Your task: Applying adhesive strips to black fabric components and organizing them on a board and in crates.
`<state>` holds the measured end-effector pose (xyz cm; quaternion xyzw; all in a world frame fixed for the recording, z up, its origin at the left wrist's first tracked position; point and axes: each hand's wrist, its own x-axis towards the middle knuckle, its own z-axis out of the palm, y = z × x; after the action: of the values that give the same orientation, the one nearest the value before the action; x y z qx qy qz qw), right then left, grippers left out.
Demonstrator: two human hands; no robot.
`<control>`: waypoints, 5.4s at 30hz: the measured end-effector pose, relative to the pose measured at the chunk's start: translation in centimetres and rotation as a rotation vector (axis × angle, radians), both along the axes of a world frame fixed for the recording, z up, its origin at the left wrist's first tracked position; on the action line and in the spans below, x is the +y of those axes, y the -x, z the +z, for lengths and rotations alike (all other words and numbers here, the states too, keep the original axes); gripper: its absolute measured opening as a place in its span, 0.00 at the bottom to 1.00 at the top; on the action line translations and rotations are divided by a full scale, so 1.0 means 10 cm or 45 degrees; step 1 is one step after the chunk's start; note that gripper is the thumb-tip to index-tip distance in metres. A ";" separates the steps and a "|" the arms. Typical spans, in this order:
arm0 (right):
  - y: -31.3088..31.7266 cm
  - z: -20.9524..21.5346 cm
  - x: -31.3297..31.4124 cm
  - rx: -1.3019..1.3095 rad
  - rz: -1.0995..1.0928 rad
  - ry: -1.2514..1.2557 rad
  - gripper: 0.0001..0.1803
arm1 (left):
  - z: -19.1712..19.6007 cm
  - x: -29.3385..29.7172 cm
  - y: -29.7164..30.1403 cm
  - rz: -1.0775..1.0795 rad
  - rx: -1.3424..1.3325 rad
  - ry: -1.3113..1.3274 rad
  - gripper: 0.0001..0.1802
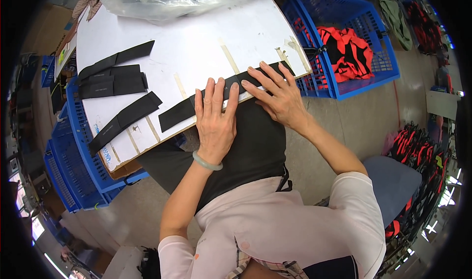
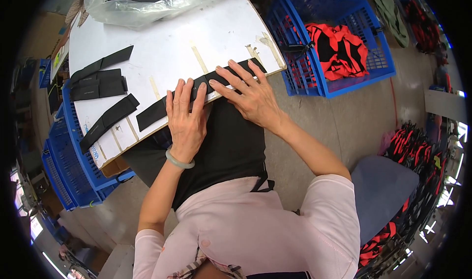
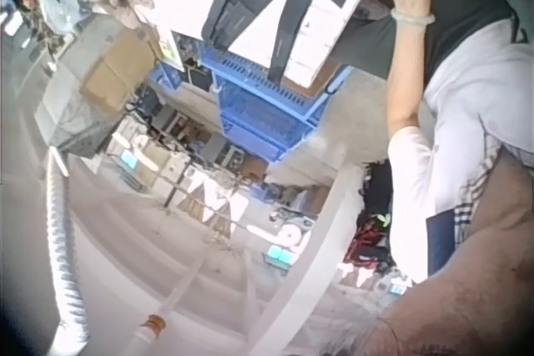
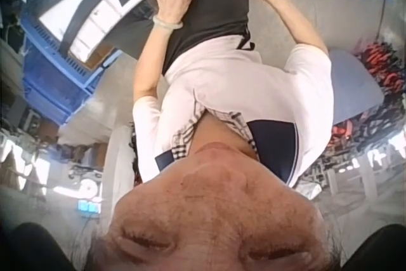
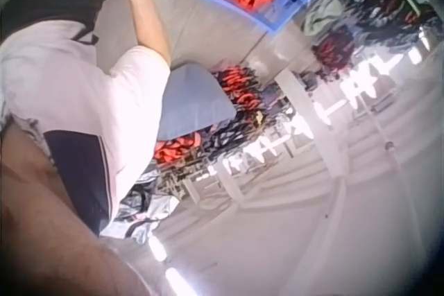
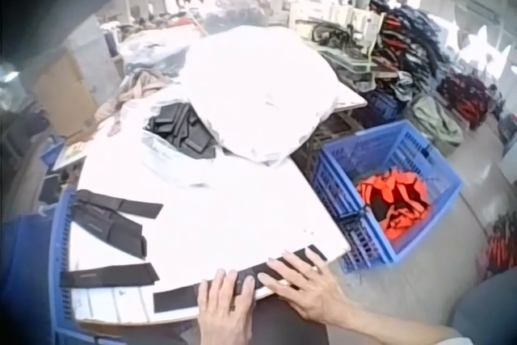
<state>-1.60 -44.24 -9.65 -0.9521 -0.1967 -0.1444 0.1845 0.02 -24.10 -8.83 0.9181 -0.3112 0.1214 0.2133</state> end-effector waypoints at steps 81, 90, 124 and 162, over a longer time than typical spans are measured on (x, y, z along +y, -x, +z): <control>-1.04 0.33 1.45 0.660 0.558 -0.135 0.14 | -0.18 -0.01 0.04 0.067 0.005 0.287 0.24; -0.98 0.22 1.59 0.511 0.477 -0.339 0.11 | -0.24 -0.03 0.01 0.024 -0.026 0.137 0.24; -0.78 0.61 -0.37 0.481 -0.043 0.053 0.19 | -0.09 -0.06 0.01 0.032 -0.144 -0.088 0.26; -0.96 0.56 -0.49 0.994 -0.066 -0.377 0.16 | -0.14 -0.02 0.01 0.031 -0.190 0.063 0.18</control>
<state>8.02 -49.14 -4.03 -0.9031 -0.0651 0.1962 0.3764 -0.03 -24.35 -10.19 0.9046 -0.3120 0.1997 0.2108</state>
